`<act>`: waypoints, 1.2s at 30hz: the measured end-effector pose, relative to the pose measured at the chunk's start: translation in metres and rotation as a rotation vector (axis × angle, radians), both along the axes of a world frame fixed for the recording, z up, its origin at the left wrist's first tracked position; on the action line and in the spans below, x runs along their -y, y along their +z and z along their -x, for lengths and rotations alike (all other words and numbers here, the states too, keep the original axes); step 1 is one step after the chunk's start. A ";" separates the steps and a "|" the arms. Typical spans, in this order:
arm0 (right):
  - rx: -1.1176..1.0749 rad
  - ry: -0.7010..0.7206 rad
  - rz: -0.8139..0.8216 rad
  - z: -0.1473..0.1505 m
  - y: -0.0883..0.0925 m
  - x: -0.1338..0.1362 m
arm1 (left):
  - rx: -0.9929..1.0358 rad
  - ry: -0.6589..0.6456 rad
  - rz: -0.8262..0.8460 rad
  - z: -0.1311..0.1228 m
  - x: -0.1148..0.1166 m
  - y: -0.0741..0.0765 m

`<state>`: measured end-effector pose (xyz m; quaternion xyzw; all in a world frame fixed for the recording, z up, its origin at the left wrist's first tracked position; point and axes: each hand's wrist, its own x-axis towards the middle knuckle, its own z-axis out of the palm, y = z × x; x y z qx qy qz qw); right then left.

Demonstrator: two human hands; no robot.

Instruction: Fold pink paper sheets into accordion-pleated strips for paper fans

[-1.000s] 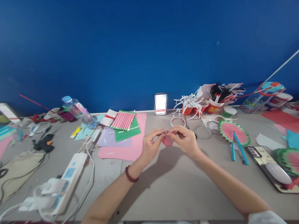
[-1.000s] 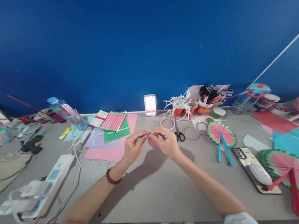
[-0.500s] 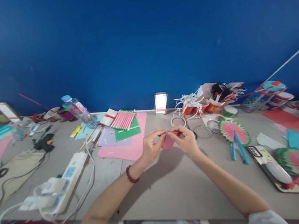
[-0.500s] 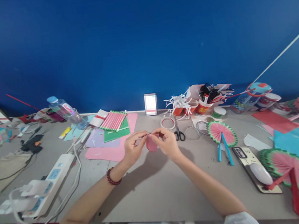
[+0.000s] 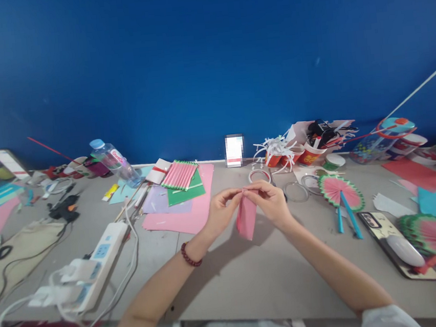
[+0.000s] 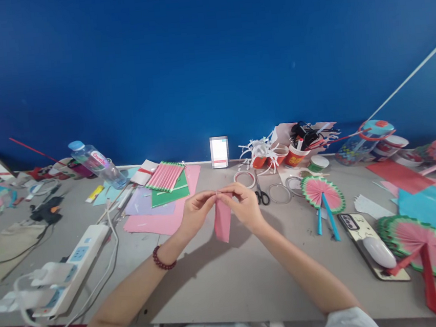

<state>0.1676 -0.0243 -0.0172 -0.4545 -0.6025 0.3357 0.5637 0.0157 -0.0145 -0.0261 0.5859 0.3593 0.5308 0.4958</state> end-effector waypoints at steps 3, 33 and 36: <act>-0.083 -0.002 0.084 0.000 -0.002 -0.002 | 0.066 -0.101 0.133 0.001 -0.004 0.000; -0.233 0.064 0.320 -0.012 -0.003 -0.016 | -0.213 -0.190 0.219 -0.003 -0.002 -0.006; -0.241 0.067 0.331 -0.013 -0.006 -0.018 | -0.227 -0.178 0.213 -0.003 -0.002 -0.006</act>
